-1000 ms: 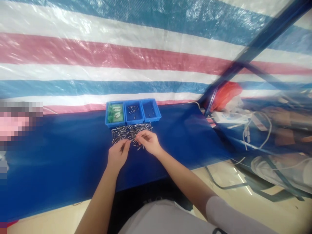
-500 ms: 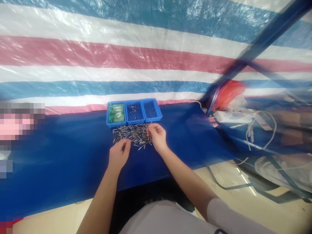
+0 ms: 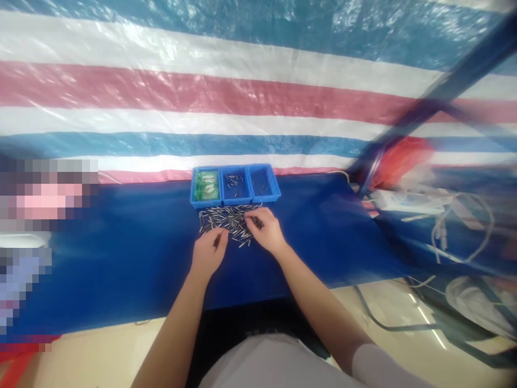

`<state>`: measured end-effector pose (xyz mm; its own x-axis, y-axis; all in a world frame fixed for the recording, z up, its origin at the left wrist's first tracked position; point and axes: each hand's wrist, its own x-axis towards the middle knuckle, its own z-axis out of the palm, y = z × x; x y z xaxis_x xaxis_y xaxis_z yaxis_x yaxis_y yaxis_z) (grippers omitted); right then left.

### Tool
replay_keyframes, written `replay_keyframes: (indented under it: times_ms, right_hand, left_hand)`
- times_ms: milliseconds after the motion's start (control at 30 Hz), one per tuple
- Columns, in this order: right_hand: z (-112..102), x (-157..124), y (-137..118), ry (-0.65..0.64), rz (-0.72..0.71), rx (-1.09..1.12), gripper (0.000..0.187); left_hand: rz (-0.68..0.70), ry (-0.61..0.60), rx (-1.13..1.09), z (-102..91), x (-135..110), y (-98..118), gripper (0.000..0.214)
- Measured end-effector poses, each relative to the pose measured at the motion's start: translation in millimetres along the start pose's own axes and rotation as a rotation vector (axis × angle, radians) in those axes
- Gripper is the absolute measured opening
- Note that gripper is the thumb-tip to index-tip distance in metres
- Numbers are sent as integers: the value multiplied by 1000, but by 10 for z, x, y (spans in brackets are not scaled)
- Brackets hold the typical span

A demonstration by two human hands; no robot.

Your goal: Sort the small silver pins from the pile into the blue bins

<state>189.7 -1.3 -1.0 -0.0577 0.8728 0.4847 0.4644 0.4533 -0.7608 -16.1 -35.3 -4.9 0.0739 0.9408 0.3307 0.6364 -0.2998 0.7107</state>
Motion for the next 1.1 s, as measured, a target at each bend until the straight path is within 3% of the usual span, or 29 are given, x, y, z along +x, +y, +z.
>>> replay_keyframes:
  times_ms: [100,400,867,1100]
  right_hand:
    - [59,-46,-56,-160,-125,-120,12]
    - [103,-105,-76,-352,-196,-320,18]
    - [129,-93,-74,-398,-247,-355,13]
    - [132,-96,-118,-310,-180,-200,12]
  left_hand:
    - [12,-14,4,-8,-5,22,25]
    - [24,0,13,-27,-11,8,23]
    - [13,8,13,-13,-4,-8,23]
    - [35,17,-14,16,-11,-37,22]
